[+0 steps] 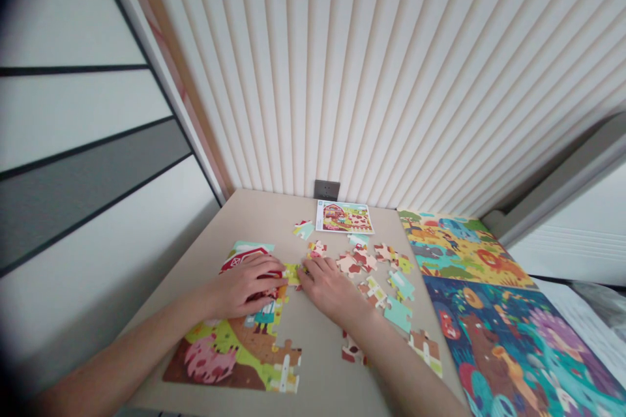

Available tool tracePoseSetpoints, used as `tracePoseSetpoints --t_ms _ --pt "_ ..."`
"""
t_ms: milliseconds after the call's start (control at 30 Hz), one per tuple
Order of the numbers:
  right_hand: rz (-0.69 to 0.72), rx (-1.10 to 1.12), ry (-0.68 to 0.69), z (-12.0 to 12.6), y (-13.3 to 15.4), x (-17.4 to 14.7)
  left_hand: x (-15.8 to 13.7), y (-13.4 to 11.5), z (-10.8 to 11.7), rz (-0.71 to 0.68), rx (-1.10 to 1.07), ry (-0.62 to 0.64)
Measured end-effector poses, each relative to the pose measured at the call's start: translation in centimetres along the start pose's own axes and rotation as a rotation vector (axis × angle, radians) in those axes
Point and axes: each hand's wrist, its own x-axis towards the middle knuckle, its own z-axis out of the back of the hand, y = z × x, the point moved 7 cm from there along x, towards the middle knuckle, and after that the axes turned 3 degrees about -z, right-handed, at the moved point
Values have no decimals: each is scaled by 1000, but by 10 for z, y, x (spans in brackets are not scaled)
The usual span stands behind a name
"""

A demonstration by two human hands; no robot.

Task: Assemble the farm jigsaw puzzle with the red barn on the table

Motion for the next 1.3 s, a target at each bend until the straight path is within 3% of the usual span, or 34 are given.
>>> tracePoseSetpoints --t_ms 167,333,600,733,900,1067,1167,1300 --pt "54 -112 86 19 3 18 -2 1 -1 -5 8 -3" --pt "69 -128 135 22 3 25 -1 0 -2 -14 10 16" --pt "-87 29 90 17 -41 -23 -1 1 0 -3 7 -4" --pt "-172 132 165 15 -56 -39 2 -2 0 7 43 -1" --pt "-333 195 143 19 -58 5 4 -4 6 41 25 -26" --pt "-416 189 90 -9 -52 68 -12 22 24 140 14 -128" --pt "-429 213 70 -26 -50 80 -30 49 34 249 65 -161" --pt "-363 296 64 -31 -52 75 -45 66 28 308 58 -79"
